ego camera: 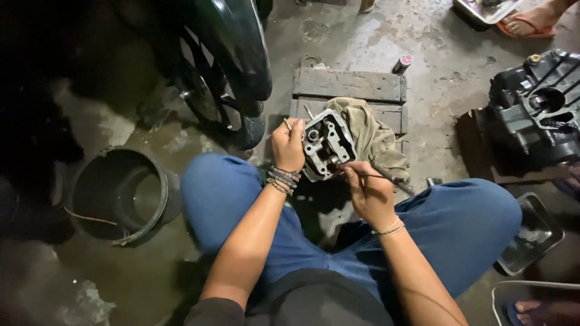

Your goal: Adjusting the valve springs and clearances on a motorcycle cylinder head using a hand tool.

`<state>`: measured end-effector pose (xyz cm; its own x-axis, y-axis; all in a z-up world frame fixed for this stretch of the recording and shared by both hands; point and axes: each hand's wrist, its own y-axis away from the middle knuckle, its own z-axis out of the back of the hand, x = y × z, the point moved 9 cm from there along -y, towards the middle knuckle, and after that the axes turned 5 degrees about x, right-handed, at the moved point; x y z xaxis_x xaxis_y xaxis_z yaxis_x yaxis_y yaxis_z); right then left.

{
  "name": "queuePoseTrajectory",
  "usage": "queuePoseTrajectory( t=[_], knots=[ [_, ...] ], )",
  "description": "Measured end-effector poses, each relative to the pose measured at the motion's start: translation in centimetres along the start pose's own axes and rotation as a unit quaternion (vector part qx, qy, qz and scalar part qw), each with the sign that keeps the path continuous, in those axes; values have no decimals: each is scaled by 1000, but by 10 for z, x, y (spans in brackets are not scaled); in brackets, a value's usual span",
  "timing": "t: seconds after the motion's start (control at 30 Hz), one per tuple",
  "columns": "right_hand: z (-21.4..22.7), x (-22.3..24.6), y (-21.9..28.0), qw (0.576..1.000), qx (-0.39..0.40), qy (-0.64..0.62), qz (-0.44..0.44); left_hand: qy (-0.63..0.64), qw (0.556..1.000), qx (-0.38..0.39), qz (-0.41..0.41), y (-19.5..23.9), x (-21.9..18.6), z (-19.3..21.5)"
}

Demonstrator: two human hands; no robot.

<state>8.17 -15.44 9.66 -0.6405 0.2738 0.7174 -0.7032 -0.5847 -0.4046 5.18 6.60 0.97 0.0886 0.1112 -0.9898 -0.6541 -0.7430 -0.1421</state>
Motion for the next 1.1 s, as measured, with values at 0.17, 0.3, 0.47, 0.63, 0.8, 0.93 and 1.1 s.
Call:
queuePoseTrajectory(
  t=[0.17, 0.3, 0.47, 0.63, 0.8, 0.93, 1.1],
  knots=[
    [2, -12, 3, 998, -31, 42, 45, 0, 1000, -6, -11, 1, -3, -1],
    [-1, -3, 5, 995, -39, 31, 85, 6, 1000, -6, -22, 3, -13, 1],
    [1, -6, 5, 997, -34, 16, 68, 1, 1000, -5, -28, 3, -13, 1],
    [4, 4, 2, 992, -27, 67, 99, -13, 1000, -7, -23, 5, -18, 4],
    [6, 4, 4, 994, -53, 42, 83, -1, 1000, -1, -24, 6, -15, 1],
    [10, 7, 6, 992, -66, 71, 80, -8, 1000, -3, -25, 8, -18, 2],
    [12, -5, 6, 991, -70, 94, 70, -17, 999, -15, -28, 9, -28, 2]
  ],
)
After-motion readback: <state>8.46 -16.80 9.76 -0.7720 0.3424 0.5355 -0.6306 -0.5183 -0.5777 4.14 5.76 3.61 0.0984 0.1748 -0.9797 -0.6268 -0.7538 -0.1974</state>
